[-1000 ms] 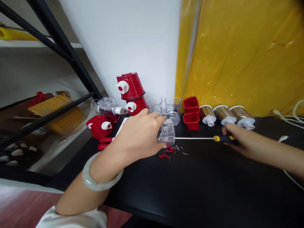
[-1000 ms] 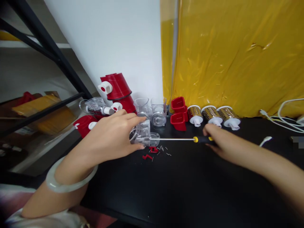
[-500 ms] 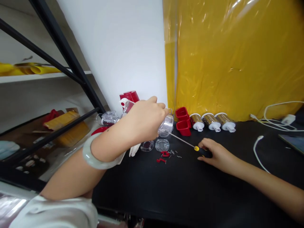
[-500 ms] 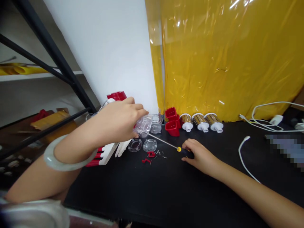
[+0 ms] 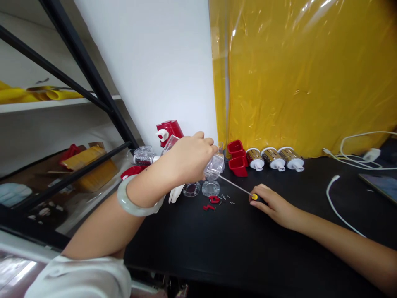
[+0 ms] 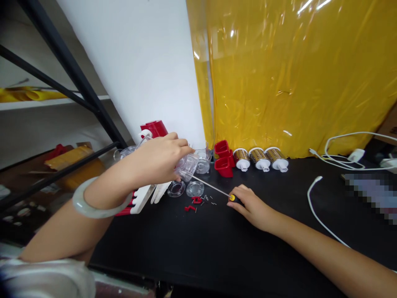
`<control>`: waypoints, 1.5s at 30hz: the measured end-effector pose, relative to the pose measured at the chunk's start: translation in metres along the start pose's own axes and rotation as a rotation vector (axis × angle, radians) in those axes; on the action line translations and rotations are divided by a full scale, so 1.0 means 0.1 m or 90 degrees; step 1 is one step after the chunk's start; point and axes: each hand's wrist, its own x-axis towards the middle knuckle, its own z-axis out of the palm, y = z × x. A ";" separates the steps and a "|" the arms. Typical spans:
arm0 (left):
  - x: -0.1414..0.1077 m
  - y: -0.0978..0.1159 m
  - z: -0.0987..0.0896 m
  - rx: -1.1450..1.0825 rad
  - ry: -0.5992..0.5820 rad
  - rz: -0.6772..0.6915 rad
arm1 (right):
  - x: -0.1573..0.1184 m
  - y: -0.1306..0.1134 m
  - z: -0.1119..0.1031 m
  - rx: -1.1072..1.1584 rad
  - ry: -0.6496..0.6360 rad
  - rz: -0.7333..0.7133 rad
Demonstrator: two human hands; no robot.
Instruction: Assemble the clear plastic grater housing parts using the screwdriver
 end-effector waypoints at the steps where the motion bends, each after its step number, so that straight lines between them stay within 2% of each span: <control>1: 0.00 -0.01 0.01 0.000 -0.007 0.003 | 0.01 0.01 0.02 -0.001 -0.001 0.004; 8: -0.04 -0.08 0.12 -0.026 -0.048 -0.001 | 0.05 0.03 0.13 -0.026 0.010 0.048; 16: -0.17 -0.06 0.41 -0.134 -0.062 -0.032 | -0.01 0.05 0.12 -0.109 0.030 0.065; 20: -0.23 0.01 0.57 -0.172 -0.076 -0.061 | -0.05 0.08 0.01 -0.167 -0.014 0.021; 24: -0.33 0.09 0.68 -0.198 -0.076 -0.083 | -0.08 0.09 -0.13 -0.150 -0.077 -0.027; 32: -0.46 0.19 0.71 -0.187 -0.077 -0.124 | -0.09 0.21 -0.25 -0.051 -0.100 -0.049; 40: -0.57 0.24 0.60 -0.162 -0.082 -0.139 | -0.10 0.20 -0.20 -0.009 -0.103 -0.077; 45: -0.55 0.31 0.67 -0.183 -0.099 -0.124 | -0.13 0.28 -0.20 0.001 -0.094 -0.087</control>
